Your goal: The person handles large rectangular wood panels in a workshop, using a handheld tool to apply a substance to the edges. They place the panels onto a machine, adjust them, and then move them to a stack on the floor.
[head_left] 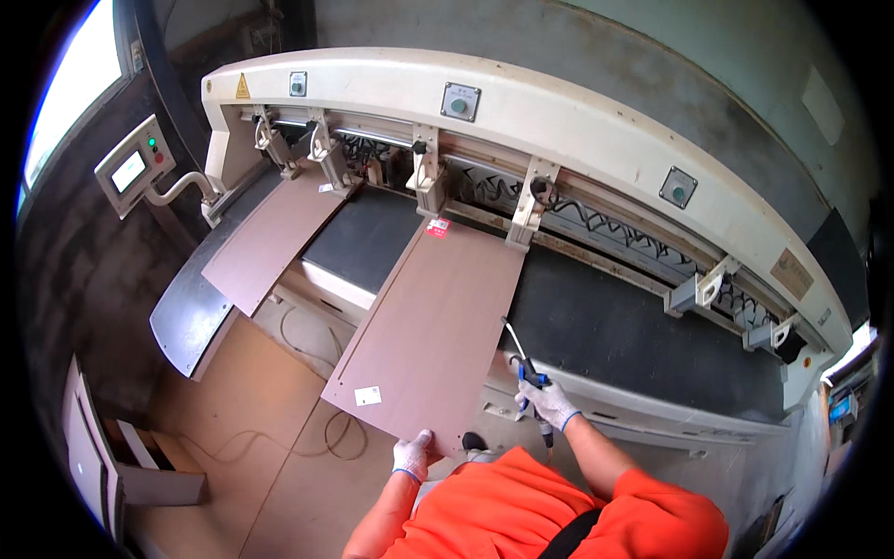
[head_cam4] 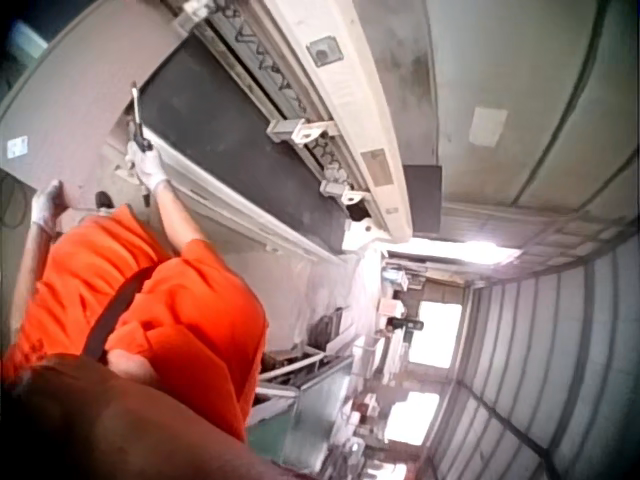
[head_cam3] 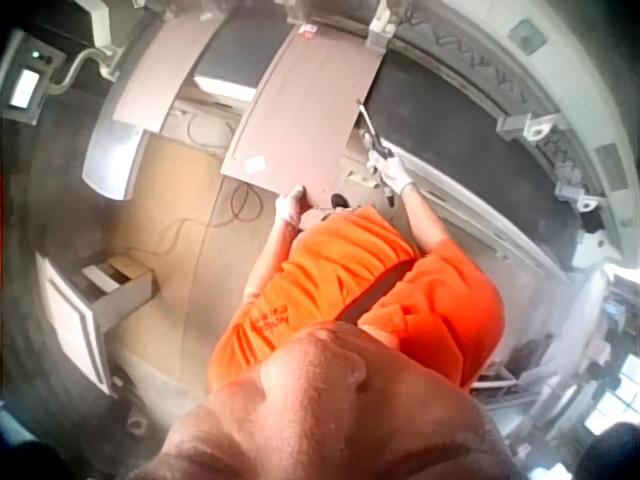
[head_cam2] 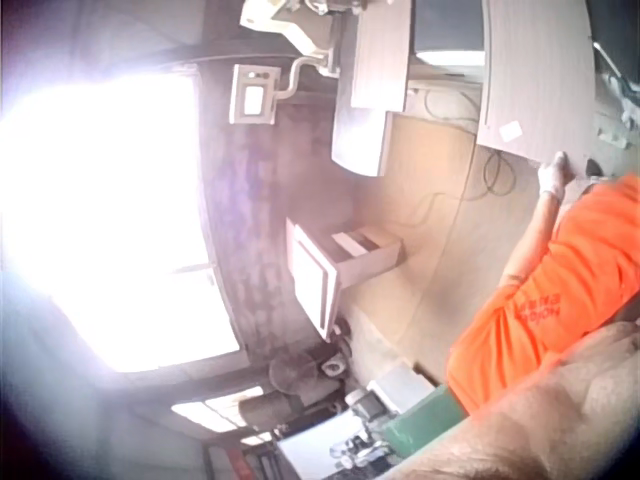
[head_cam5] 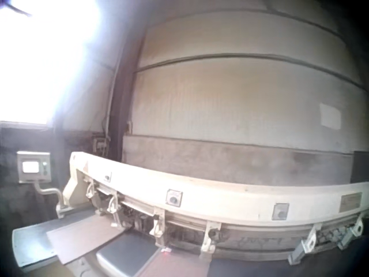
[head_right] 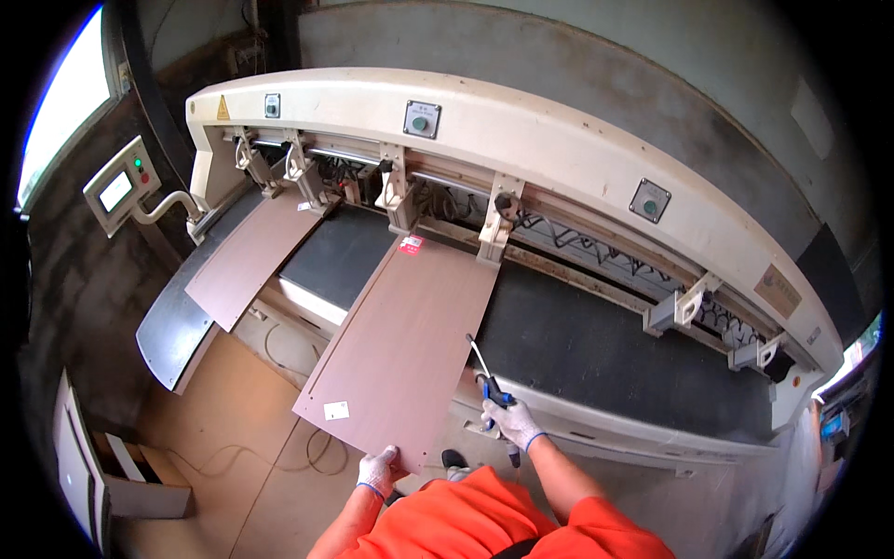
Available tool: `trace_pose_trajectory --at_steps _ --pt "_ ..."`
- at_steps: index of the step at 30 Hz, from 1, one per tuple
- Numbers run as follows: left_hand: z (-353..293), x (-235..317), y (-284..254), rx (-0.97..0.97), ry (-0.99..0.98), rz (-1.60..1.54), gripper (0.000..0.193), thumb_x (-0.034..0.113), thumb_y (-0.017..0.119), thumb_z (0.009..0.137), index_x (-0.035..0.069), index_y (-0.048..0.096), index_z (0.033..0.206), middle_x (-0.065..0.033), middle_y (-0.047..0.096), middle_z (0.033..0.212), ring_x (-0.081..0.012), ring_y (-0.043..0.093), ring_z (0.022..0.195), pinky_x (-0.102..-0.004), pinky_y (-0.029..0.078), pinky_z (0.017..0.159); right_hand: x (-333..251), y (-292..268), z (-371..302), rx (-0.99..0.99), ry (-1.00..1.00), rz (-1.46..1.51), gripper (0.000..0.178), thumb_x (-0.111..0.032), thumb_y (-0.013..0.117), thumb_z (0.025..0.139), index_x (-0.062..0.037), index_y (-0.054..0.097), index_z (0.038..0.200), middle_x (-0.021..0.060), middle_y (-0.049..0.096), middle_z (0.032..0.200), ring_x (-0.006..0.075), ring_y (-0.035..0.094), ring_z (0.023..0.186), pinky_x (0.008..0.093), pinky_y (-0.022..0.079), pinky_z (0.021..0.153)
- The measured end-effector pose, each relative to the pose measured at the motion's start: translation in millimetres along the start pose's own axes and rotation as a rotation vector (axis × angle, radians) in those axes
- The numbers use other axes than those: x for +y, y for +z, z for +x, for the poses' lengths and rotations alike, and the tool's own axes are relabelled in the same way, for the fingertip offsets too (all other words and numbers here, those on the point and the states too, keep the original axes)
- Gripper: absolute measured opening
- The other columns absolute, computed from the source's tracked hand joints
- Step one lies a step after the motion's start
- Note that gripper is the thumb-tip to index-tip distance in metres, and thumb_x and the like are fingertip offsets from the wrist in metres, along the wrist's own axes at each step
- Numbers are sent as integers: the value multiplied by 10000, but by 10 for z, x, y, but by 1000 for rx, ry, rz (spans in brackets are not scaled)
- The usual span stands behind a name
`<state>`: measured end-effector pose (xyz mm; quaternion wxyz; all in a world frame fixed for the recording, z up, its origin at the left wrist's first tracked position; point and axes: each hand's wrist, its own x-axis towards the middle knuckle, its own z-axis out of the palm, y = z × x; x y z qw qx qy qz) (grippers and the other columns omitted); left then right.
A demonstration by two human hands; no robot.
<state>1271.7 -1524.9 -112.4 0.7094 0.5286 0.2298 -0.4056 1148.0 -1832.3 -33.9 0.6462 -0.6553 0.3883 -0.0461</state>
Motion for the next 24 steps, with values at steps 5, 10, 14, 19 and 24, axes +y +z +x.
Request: trace_pose_trajectory --at_steps 5,10,14,19,24 --pt "319 -47 421 67 35 13 312 142 698 996 -43 632 1240 -164 722 1075 -349 754 874 -527 669 694 40 -487 311 -11 -79 -164 389 -432 689 1008 -43 683 1017 28 722 849 128 664 785 331 540 747" --pt "366 77 420 100 44 97 332 176 699 989 -28 637 1243 -142 735 1031 -334 761 849 -507 659 659 118 -825 539 8 -121 -143 372 -407 679 1008 -36 665 1017 44 719 845 146 673 790 342 546 761" --pt "414 193 418 140 50 127 328 180 684 1002 -65 639 1216 -158 704 1034 -358 743 853 -548 664 724 1 -839 602 41 -113 -224 417 -444 707 976 -31 670 1027 116 737 867 257 725 830 389 562 785" --pt "519 219 314 115 20 149 353 195 689 1004 -71 631 1230 -179 713 1065 -385 746 893 -566 660 732 -142 -690 569 111 -101 -638 480 -486 645 973 -32 679 1125 266 740 1029 473 696 1031 531 545 894" --pt "412 285 387 86 19 118 354 196 700 997 -70 634 1221 -189 714 1067 -374 750 886 -537 658 717 -221 -541 456 105 -29 -730 539 -511 628 966 -38 678 1220 291 734 1120 477 690 1097 541 540 953"
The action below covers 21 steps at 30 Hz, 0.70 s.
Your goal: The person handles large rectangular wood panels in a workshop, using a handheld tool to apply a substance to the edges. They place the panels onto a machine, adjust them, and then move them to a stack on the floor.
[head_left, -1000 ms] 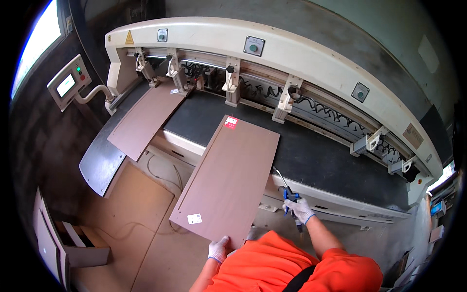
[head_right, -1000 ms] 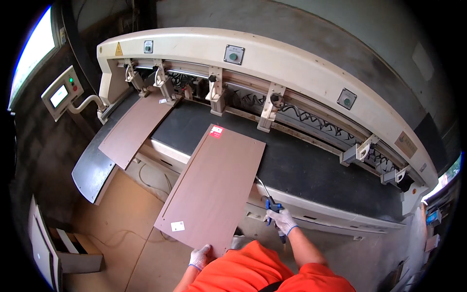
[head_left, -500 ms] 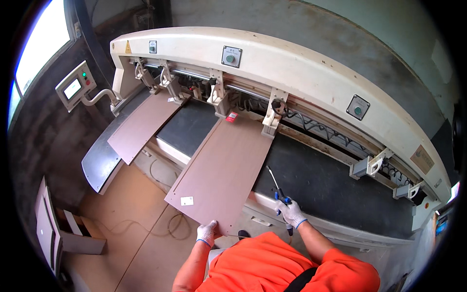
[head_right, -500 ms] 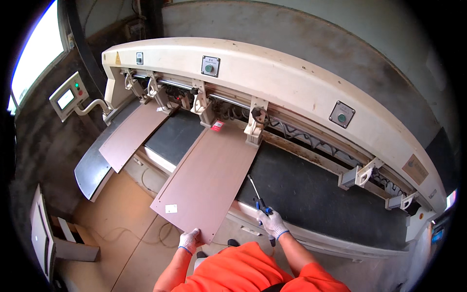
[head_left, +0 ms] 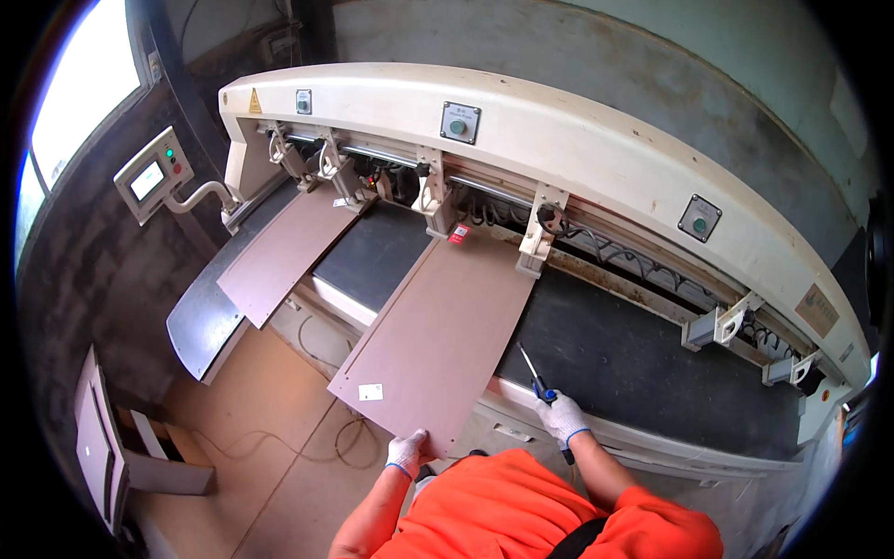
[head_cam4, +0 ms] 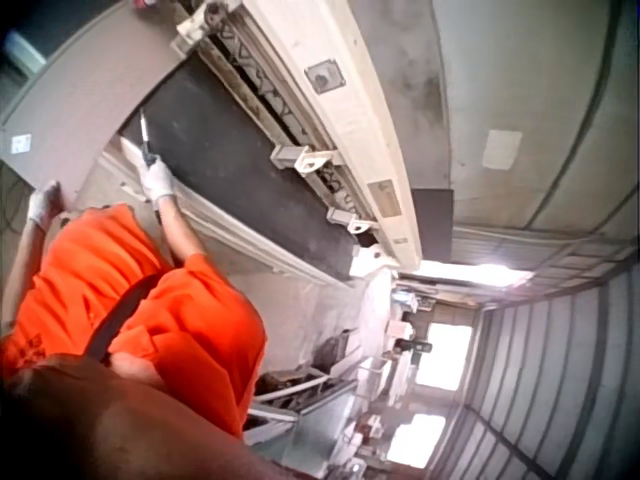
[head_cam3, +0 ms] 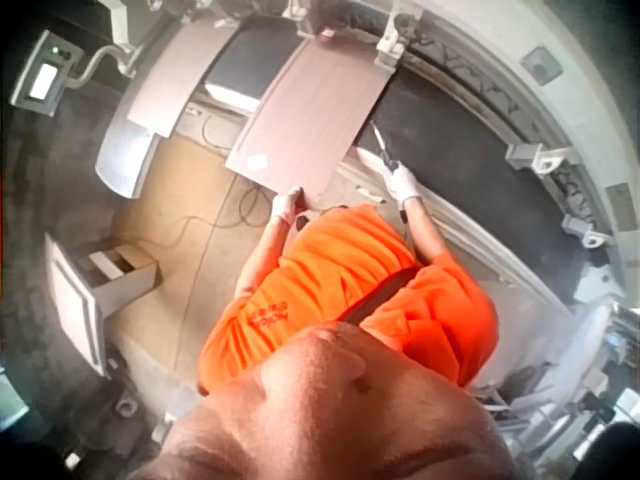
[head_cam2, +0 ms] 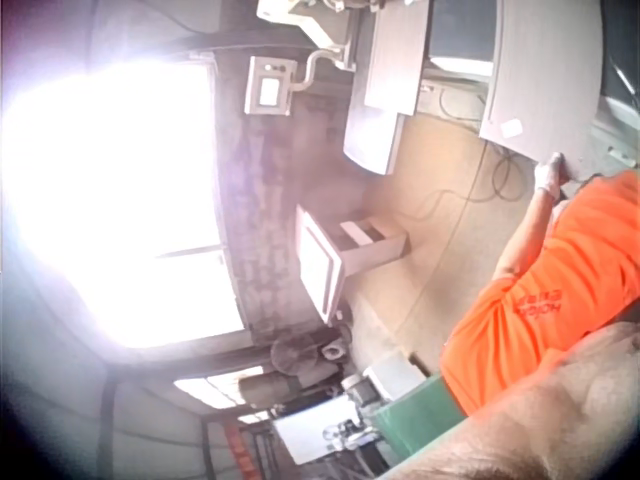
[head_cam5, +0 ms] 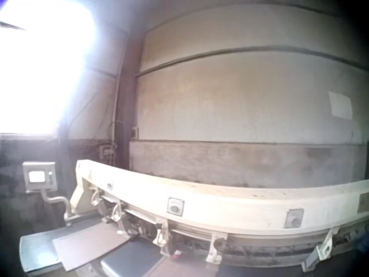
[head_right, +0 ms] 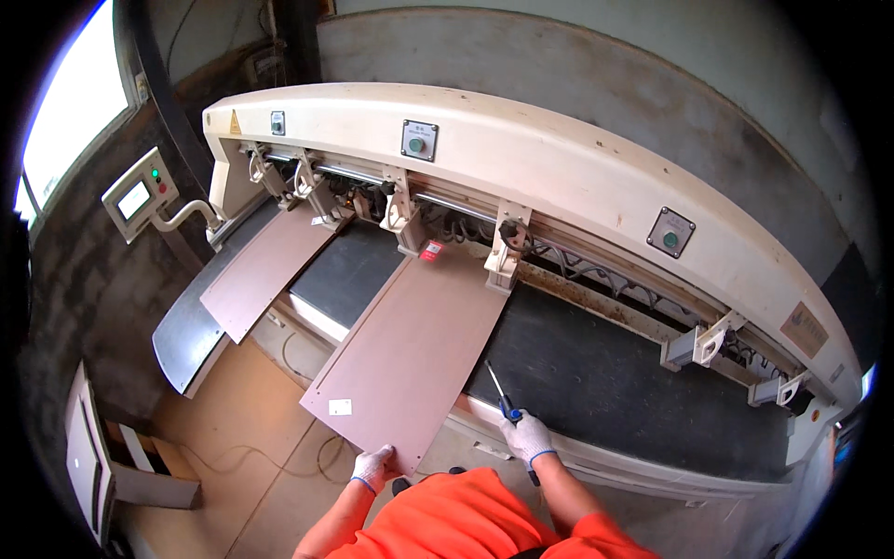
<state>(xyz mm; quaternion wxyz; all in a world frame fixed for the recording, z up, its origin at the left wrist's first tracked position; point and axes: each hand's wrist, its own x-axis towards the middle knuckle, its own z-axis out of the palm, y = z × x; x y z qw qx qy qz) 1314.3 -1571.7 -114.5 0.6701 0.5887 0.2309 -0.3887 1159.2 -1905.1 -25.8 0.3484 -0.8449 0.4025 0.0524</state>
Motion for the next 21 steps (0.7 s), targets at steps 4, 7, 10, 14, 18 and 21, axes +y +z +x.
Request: trace_pose_trajectory --at_steps 4,7,10,14,18,21 --pt "-3 22 -2 -16 -43 -10 351 194 711 983 -63 625 1207 -181 713 1049 -362 755 880 -505 660 693 -105 163 -43 24 34 -29 548 -518 642 956 -47 682 1233 285 734 1146 465 689 1123 523 541 974" --pt "66 -2 -64 -75 -78 -78 354 210 714 980 -68 622 1178 -188 705 1015 -375 746 853 -510 653 684 -106 244 -34 48 69 -64 533 -511 637 958 -51 692 1222 275 737 1147 458 691 1124 516 544 970" --pt "165 -63 -193 -102 -98 -87 374 239 718 978 -71 616 1162 -187 683 945 -378 733 813 -507 648 673 -198 206 -118 69 96 -46 530 -512 638 954 -53 698 1211 272 740 1138 451 695 1120 517 545 965" --pt "186 -35 -280 -108 -132 -25 369 262 715 984 -63 613 1127 -179 641 868 -364 717 774 -502 647 660 -132 140 -109 159 145 18 525 -513 652 942 -53 706 1189 272 743 1121 452 701 1100 525 547 950" --pt "171 -5 -310 -132 -158 0 346 269 710 986 -43 619 1102 -172 635 879 -350 706 738 -494 650 653 61 -28 2 323 153 137 509 -506 671 935 -43 719 1142 270 748 1079 460 712 1064 518 553 926" --pt "137 36 -262 -134 -148 31 341 275 705 989 -37 623 1099 -164 638 886 -347 705 719 -482 650 651 401 -80 215 447 152 225 355 -371 719 939 -39 704 1064 148 728 894 303 699 839 439 551 764"
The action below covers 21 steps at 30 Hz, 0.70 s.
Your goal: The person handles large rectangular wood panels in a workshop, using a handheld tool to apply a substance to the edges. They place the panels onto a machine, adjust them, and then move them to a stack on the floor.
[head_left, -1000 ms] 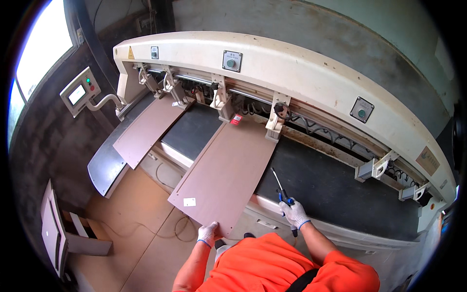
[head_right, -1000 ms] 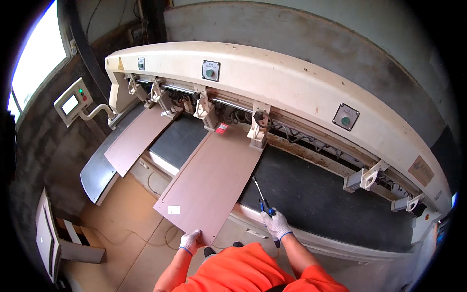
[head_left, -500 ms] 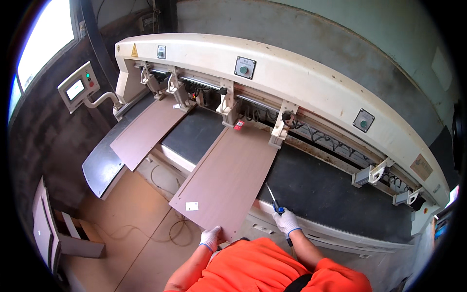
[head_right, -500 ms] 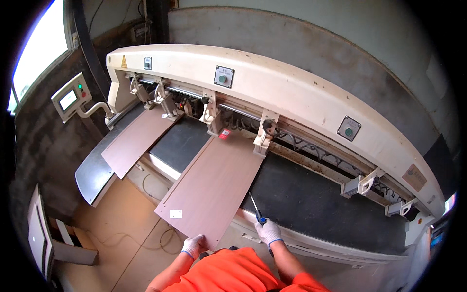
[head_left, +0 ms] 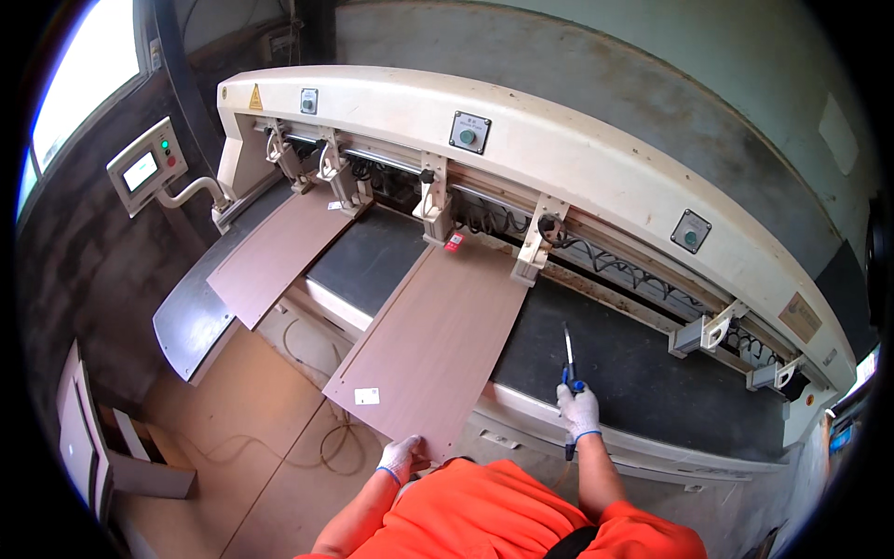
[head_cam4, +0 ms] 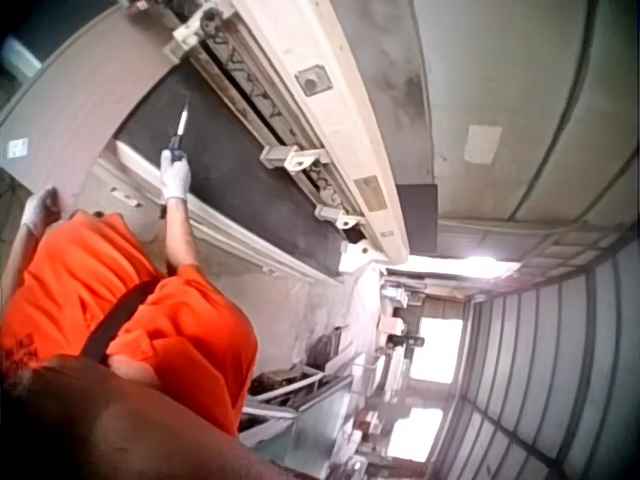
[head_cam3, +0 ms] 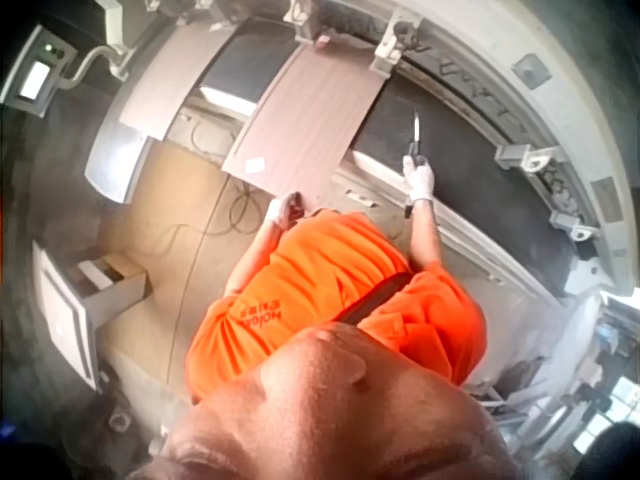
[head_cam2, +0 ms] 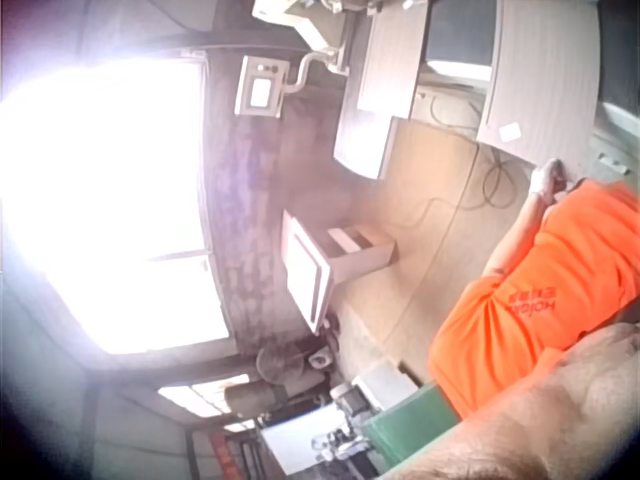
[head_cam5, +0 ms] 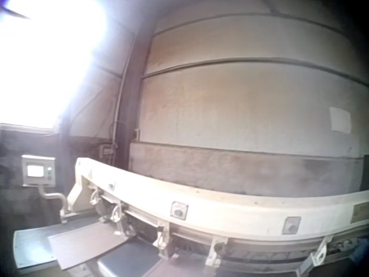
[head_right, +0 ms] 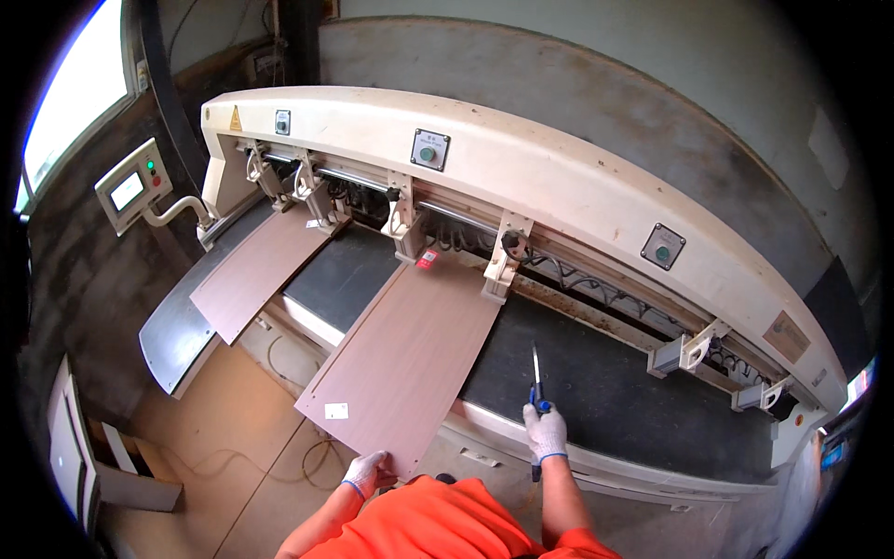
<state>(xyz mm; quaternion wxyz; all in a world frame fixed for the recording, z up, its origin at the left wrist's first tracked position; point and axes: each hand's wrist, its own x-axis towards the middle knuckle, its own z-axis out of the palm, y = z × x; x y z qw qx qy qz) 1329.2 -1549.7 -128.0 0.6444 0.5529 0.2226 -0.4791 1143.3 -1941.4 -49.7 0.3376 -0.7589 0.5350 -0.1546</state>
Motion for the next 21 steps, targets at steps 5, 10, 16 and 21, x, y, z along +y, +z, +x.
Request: trace_pose_trajectory --at_steps 5,10,16,21 --pt "-79 32 27 -8 2 5 350 286 688 997 -38 629 1114 -156 640 889 -352 720 752 -470 647 652 72 -171 136 57 -50 201 170 -227 730 978 -72 660 971 -7 636 718 96 595 604 309 487 565" --pt "-177 88 104 36 21 51 342 311 672 999 -26 661 1054 -175 691 898 -374 738 778 -505 645 698 -181 -362 -17 41 -75 255 173 -219 728 989 -66 646 993 -11 628 727 92 587 608 297 482 571" --pt "-116 33 60 45 35 41 341 313 676 991 -27 668 1013 -180 698 872 -388 738 786 -526 647 725 -384 -471 -113 22 -31 337 307 -314 747 958 -16 686 1005 92 708 781 214 680 706 393 534 711" --pt "-15 -16 24 44 14 16 366 288 683 1004 -45 631 1148 -183 666 956 -366 728 789 -485 651 683 -343 -562 -19 68 -86 390 247 -261 744 977 -27 667 993 45 684 772 152 640 674 343 518 659"
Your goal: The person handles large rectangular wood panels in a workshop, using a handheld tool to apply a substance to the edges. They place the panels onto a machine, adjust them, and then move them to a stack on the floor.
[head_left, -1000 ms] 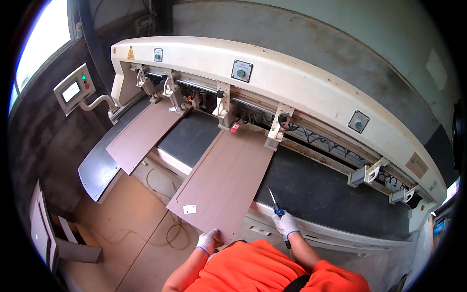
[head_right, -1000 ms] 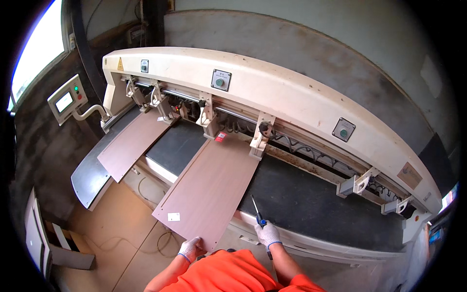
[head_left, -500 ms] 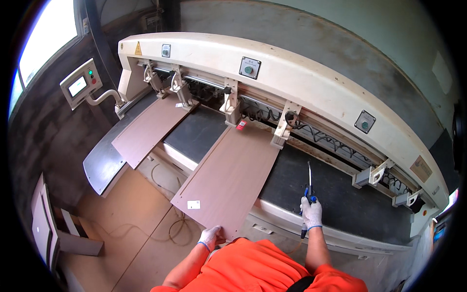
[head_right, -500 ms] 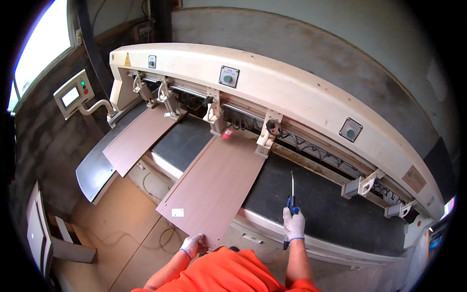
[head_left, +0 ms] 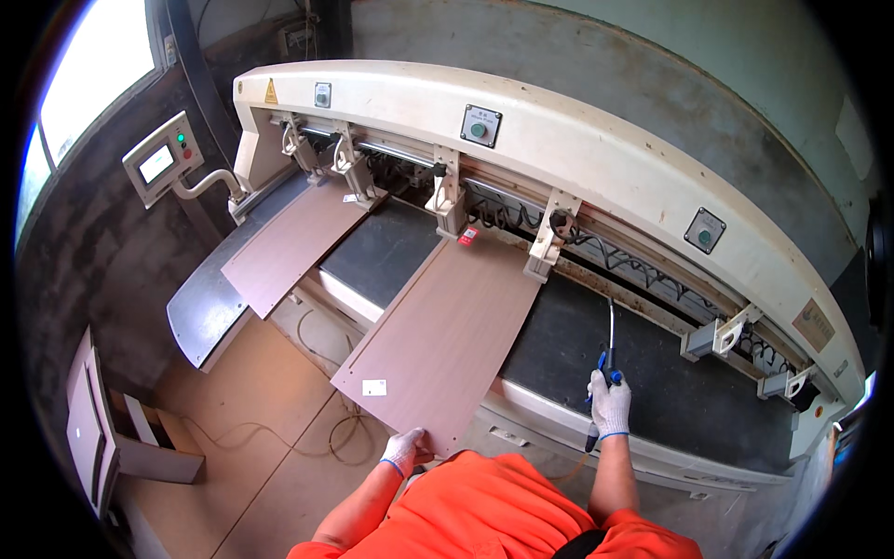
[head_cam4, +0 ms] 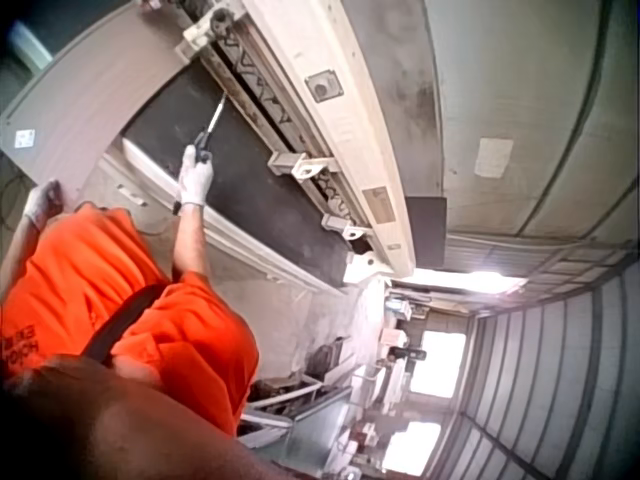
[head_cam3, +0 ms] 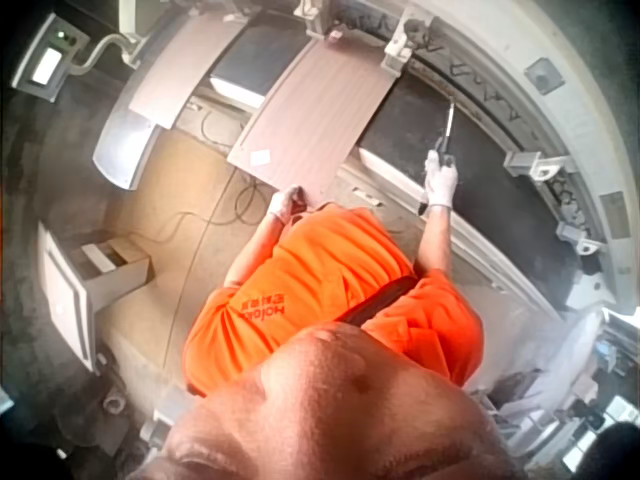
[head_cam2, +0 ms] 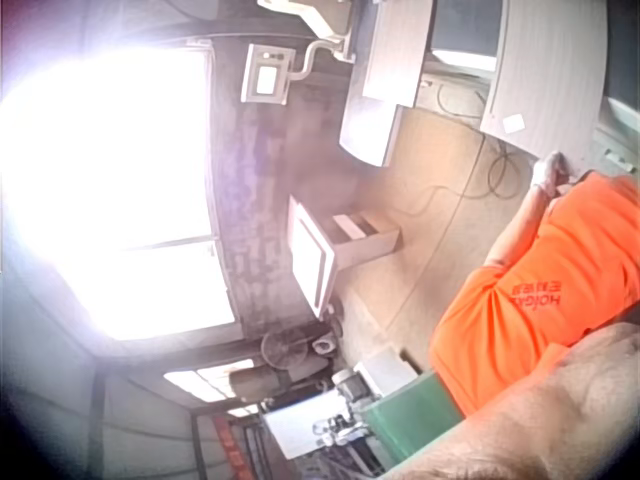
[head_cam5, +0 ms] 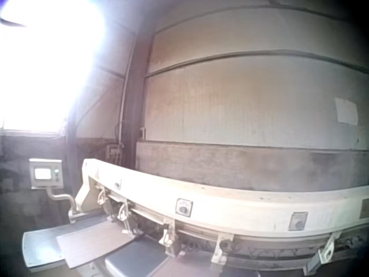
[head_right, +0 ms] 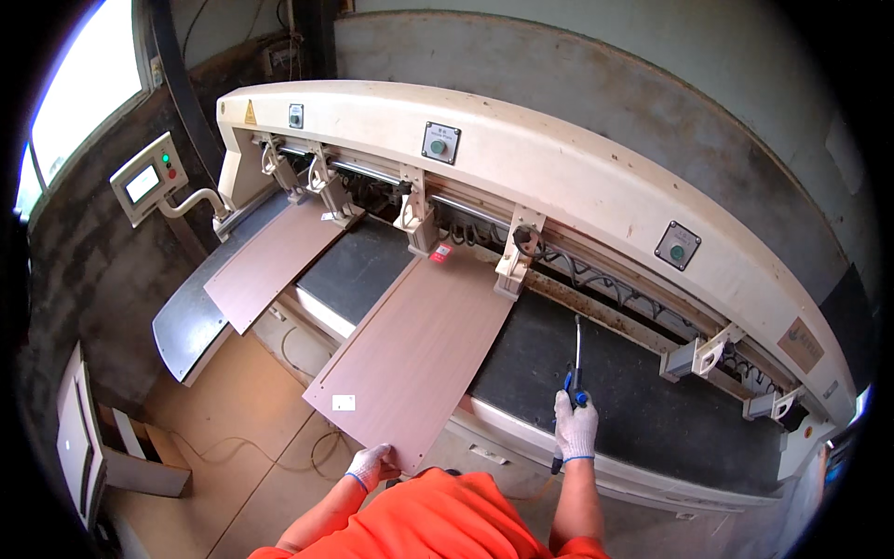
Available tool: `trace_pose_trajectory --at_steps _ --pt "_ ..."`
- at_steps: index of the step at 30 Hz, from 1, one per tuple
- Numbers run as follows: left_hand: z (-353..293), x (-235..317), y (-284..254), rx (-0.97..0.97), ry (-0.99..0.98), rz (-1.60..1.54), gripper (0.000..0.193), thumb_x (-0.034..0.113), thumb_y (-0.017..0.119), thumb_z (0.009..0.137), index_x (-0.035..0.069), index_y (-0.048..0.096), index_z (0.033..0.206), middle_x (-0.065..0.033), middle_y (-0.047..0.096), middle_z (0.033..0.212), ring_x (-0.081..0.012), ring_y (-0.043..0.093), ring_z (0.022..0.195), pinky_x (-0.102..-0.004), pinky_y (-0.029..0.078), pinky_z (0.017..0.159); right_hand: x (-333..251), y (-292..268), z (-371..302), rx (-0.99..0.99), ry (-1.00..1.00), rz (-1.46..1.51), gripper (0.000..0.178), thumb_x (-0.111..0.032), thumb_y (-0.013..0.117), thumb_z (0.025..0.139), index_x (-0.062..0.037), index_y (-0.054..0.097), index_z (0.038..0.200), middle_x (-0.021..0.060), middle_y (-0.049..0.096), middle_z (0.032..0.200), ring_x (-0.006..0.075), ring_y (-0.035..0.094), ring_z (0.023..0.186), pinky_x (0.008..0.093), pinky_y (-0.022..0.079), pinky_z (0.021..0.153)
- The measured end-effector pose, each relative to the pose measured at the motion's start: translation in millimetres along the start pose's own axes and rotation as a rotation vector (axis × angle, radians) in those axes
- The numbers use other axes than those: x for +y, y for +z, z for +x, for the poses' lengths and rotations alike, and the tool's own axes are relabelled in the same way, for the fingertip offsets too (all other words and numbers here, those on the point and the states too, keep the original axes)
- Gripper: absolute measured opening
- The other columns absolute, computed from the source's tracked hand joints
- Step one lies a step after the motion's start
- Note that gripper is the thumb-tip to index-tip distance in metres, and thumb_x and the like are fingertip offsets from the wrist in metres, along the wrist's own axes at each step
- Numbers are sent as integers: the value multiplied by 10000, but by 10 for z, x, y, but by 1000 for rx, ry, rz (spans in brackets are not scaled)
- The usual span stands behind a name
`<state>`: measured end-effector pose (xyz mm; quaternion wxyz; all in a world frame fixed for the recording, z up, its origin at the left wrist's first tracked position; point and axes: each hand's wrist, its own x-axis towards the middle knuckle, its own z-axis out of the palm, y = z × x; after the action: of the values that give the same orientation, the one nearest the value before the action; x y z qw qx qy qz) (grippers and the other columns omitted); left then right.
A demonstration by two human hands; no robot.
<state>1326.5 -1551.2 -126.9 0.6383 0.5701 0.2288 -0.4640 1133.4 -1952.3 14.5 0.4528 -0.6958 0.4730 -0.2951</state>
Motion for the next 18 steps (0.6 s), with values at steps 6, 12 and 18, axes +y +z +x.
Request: trace_pose_trajectory --at_steps 6,12,18 --pt "-19 -18 19 10 29 3 346 309 668 1004 -26 648 1086 -194 693 958 -407 738 818 -535 648 745 -340 -115 41 16 26 199 186 -210 723 1004 -51 632 976 -5 642 764 96 600 661 292 479 611" --pt "25 -36 -18 11 17 23 333 296 651 1013 -37 656 1023 -192 696 906 -405 739 797 -532 648 740 -469 -237 105 54 -7 222 191 -220 721 1014 -51 634 1002 -2 647 791 85 600 682 272 483 631" --pt "57 -69 -20 10 12 12 315 289 659 999 -24 660 969 -174 680 865 -370 723 730 -506 644 700 -631 -389 65 101 -47 226 174 -210 730 1010 -53 655 1000 -14 648 790 77 589 679 261 474 628"
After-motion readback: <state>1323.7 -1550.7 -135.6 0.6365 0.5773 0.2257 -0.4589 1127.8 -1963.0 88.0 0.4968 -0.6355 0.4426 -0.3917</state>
